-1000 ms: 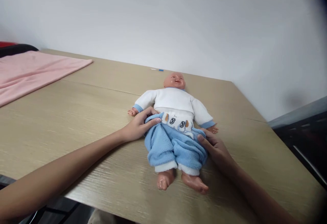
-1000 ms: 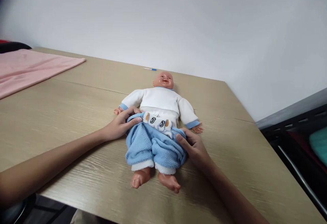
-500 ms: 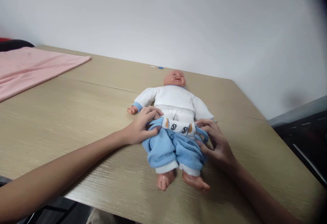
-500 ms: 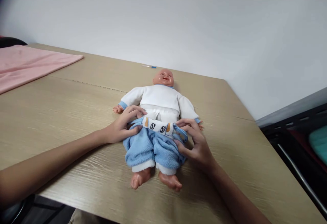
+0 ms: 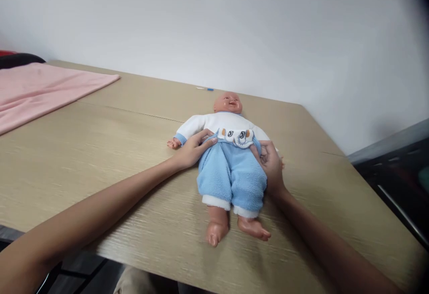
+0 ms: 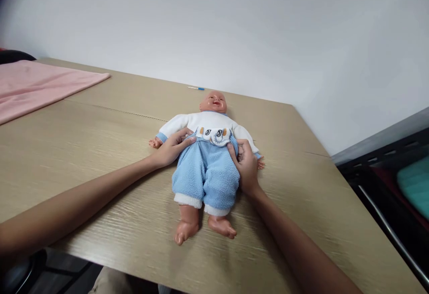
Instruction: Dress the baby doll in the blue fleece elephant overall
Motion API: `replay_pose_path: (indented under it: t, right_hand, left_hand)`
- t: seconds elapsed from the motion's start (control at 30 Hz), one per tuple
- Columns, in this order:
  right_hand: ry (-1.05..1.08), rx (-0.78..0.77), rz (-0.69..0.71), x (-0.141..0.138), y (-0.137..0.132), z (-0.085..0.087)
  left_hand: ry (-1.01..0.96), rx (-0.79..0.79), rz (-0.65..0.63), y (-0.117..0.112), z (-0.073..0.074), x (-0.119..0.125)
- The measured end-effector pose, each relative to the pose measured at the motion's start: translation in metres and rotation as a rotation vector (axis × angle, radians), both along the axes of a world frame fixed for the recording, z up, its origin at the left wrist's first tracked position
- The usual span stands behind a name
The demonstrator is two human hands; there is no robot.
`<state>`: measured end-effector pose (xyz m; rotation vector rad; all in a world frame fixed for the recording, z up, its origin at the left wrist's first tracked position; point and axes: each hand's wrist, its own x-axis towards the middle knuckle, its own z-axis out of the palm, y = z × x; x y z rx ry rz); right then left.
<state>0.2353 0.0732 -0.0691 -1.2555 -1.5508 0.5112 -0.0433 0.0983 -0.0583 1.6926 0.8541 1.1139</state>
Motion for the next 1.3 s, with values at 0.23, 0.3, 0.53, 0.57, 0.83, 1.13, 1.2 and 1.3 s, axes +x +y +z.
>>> replay_pose_path:
  t: [0.23, 0.3, 0.53, 0.57, 0.83, 1.13, 1.2, 1.3]
  right_hand:
    - [0.194, -0.133, 0.095, -0.006, 0.004, 0.002]
    - [0.240, -0.211, 0.112, -0.006, 0.000, 0.003]
    - [0.261, -0.451, 0.242, 0.004, -0.002, 0.011]
    - [0.270, -0.466, 0.260, 0.004, -0.002, 0.012]
    - [0.277, -0.193, 0.167, -0.007, -0.022, 0.019]
    - [0.225, -0.077, 0.071, -0.014, 0.001, 0.004]
    - [0.198, -0.114, 0.041, -0.010, 0.003, 0.001]
    - [0.149, -0.175, 0.038, -0.005, 0.000, 0.001]
  left_hand:
    - [-0.018, -0.097, -0.019, 0.000, 0.002, -0.008]
    - [0.035, -0.094, -0.014, -0.006, 0.003, -0.014]
    - [0.285, 0.170, -0.011, -0.019, 0.002, -0.022]
    - [0.309, 0.223, 0.033, -0.020, 0.001, -0.021]
    - [0.208, 0.411, 0.256, -0.023, 0.002, -0.016]
    - [-0.045, 0.118, 0.230, -0.007, -0.005, -0.006]
    - [-0.059, 0.032, 0.259, -0.003, -0.008, -0.007]
    - [0.043, 0.046, 0.272, -0.005, -0.010, -0.008]
